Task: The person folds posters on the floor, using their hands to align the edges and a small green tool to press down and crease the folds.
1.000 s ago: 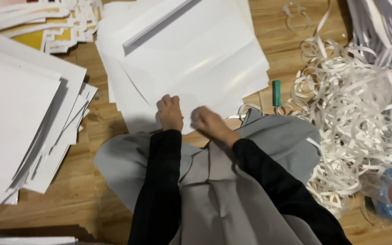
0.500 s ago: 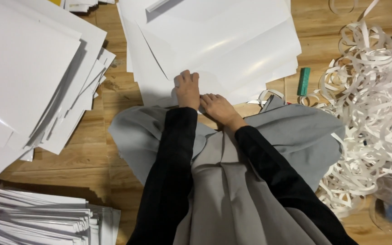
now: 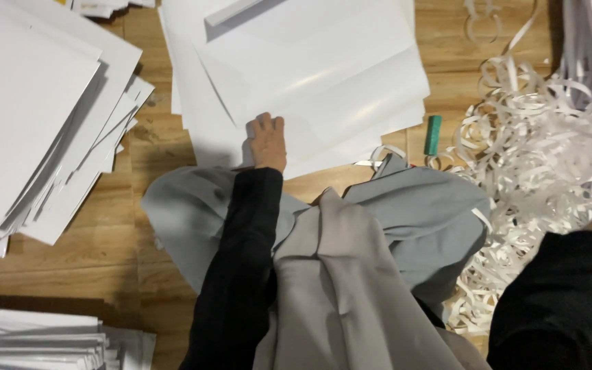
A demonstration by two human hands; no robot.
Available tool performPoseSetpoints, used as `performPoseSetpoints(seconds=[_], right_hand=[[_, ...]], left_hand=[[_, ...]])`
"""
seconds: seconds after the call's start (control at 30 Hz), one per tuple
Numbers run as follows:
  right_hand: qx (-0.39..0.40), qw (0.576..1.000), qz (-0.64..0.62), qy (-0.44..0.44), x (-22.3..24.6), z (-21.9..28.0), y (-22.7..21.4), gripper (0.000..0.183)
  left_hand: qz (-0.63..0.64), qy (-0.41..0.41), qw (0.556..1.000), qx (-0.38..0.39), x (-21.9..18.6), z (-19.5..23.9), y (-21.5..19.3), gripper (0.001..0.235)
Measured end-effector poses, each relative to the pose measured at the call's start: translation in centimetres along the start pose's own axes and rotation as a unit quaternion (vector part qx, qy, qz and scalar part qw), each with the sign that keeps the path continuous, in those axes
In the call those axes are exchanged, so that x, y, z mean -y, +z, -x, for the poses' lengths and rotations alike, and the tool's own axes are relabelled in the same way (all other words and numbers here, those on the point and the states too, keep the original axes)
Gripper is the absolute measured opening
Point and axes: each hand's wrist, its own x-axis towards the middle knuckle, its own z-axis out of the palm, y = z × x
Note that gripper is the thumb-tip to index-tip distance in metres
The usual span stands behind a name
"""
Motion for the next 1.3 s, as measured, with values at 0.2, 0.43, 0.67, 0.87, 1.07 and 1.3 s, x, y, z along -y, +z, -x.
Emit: performPoseSetpoints(seconds=[0.2,0.43,0.67,0.87,1.07,1.3], right_hand=[[-0.198,0.793,0.546,-0.184,-2.7,2.3,-8.8,0.025],[-0.206,0.45,0.86,-0.123,-29.4,-22.4,-15.2,0.056],[-0.402,0.526,0.75,0.006,-36.6,-25.4,-10.5,0.034],[-0.438,0.787,0.434,0.004,-42.3,-19.9,-3.8,0.02],[-0.431,0.866,0.256,0.002,-54.8,-10.2,2.9,0.022],[-0.408,0.693,0.592,0.061,-53.5,-5.5,6.8,0.061]], left_hand=[[-0.007,0.009,0.999,0.045,0.0,0.0,-1.6,0.054],[0.109,0.044,0.988,-0.1,1.5,4.0,1.2,0.065],[0.463,-0.022,0.863,-0.201,-1.2,9.4,-0.3,0.047],[0.791,-0.172,0.566,0.155,-7.2,11.9,-3.8,0.045],[0.83,-0.22,0.51,0.048,-7.4,8.2,-10.6,0.083],[0.727,-0.033,0.665,-0.168,-1.9,4.9,-0.3,0.08]])
